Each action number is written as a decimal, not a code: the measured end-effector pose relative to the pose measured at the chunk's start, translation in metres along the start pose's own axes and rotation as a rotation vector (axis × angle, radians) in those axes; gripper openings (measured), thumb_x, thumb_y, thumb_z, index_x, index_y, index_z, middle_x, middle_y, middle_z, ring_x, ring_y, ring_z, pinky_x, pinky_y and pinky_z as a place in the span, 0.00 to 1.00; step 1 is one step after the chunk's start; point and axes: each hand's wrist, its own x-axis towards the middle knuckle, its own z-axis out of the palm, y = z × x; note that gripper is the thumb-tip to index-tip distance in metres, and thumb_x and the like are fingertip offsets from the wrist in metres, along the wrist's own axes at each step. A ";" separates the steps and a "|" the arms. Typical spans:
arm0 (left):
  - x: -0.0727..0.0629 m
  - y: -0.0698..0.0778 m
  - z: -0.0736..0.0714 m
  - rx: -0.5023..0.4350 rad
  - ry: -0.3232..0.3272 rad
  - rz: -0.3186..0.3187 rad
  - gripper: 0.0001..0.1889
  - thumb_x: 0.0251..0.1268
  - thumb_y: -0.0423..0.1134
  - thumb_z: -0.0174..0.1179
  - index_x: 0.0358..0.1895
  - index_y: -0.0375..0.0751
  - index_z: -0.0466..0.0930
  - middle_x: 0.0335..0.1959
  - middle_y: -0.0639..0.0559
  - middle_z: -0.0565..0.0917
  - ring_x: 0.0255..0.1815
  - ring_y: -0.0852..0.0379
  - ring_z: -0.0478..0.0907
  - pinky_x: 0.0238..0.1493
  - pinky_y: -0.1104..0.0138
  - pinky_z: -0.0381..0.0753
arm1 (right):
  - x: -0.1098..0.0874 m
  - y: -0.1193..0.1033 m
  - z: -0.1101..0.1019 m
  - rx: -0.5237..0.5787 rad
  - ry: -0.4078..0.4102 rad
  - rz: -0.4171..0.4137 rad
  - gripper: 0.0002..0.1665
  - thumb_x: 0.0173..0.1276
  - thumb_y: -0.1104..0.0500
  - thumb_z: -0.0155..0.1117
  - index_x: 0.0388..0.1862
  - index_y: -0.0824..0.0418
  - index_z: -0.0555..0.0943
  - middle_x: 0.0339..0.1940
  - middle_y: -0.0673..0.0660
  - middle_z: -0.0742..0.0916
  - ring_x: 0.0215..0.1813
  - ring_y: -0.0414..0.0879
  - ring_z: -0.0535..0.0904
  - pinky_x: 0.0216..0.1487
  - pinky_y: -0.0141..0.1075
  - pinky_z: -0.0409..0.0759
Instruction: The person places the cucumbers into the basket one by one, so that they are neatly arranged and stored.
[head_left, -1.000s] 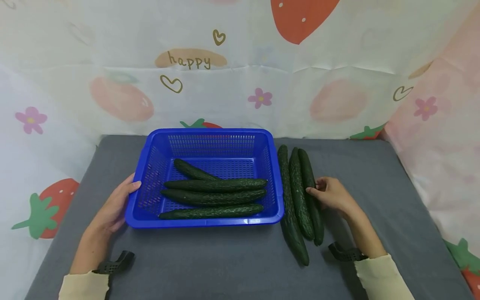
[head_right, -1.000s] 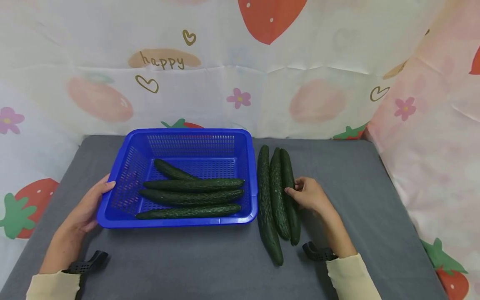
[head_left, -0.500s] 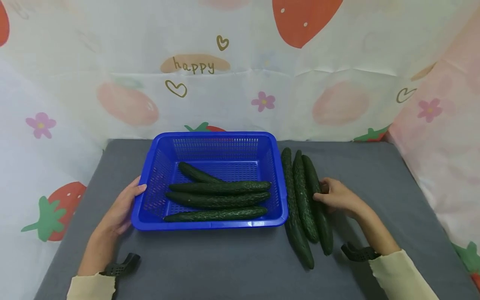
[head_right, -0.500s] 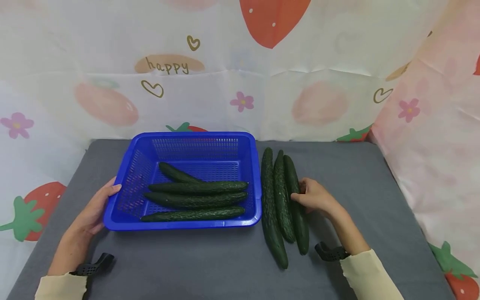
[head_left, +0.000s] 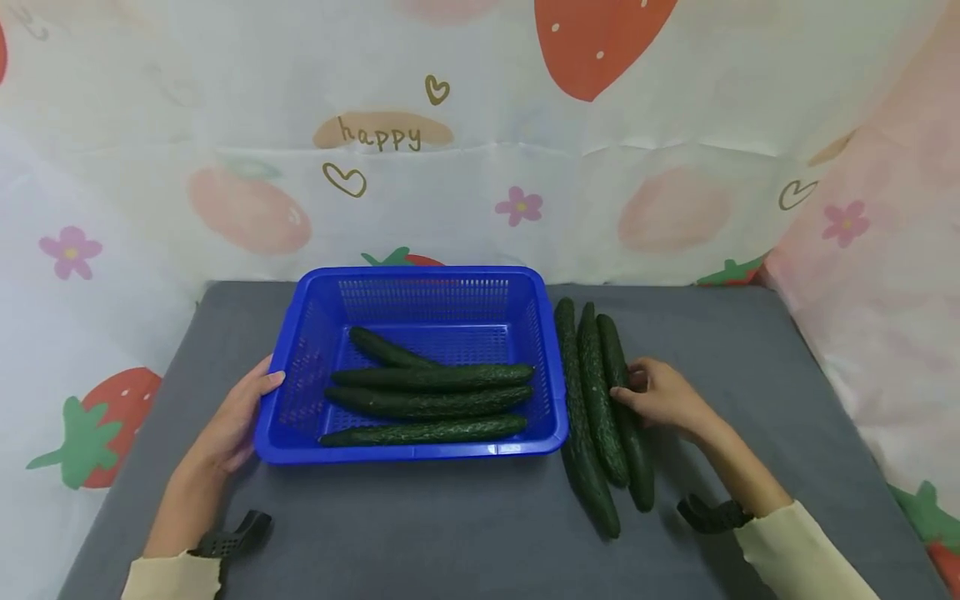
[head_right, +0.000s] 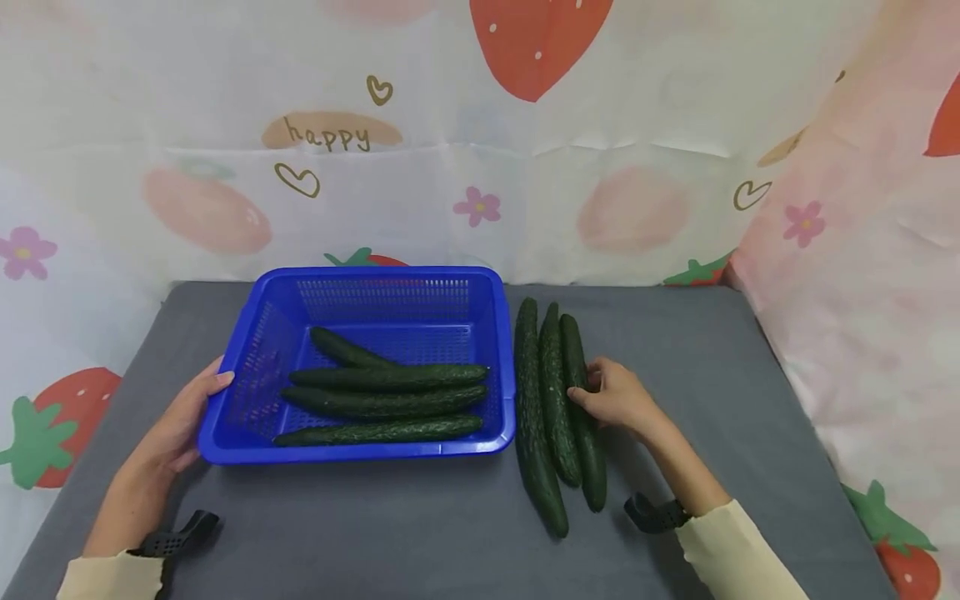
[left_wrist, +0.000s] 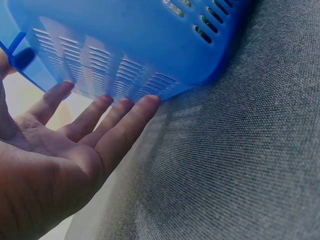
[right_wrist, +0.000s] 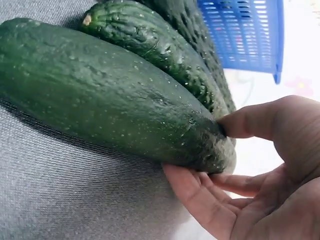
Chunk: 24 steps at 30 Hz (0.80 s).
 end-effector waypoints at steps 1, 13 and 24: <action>-0.001 -0.001 -0.001 0.005 -0.003 -0.002 0.23 0.90 0.43 0.34 0.81 0.54 0.52 0.63 0.59 0.84 0.60 0.59 0.87 0.54 0.61 0.90 | -0.001 0.002 0.001 0.012 0.002 -0.007 0.42 0.82 0.52 0.61 0.80 0.77 0.59 0.72 0.84 0.74 0.52 0.62 0.88 0.41 0.45 0.90; -0.003 -0.002 -0.001 -0.023 0.005 -0.008 0.22 0.89 0.43 0.34 0.79 0.57 0.54 0.62 0.58 0.86 0.58 0.58 0.88 0.53 0.60 0.90 | -0.004 0.015 0.006 0.173 -0.038 0.047 0.51 0.78 0.43 0.66 0.83 0.72 0.57 0.78 0.80 0.68 0.74 0.72 0.73 0.57 0.50 0.88; 0.000 0.001 0.001 -0.016 0.009 -0.004 0.23 0.89 0.42 0.35 0.81 0.55 0.53 0.63 0.58 0.85 0.59 0.58 0.87 0.54 0.60 0.90 | -0.011 0.021 0.000 0.207 -0.073 0.069 0.51 0.80 0.43 0.64 0.85 0.69 0.53 0.80 0.80 0.66 0.77 0.73 0.69 0.60 0.52 0.87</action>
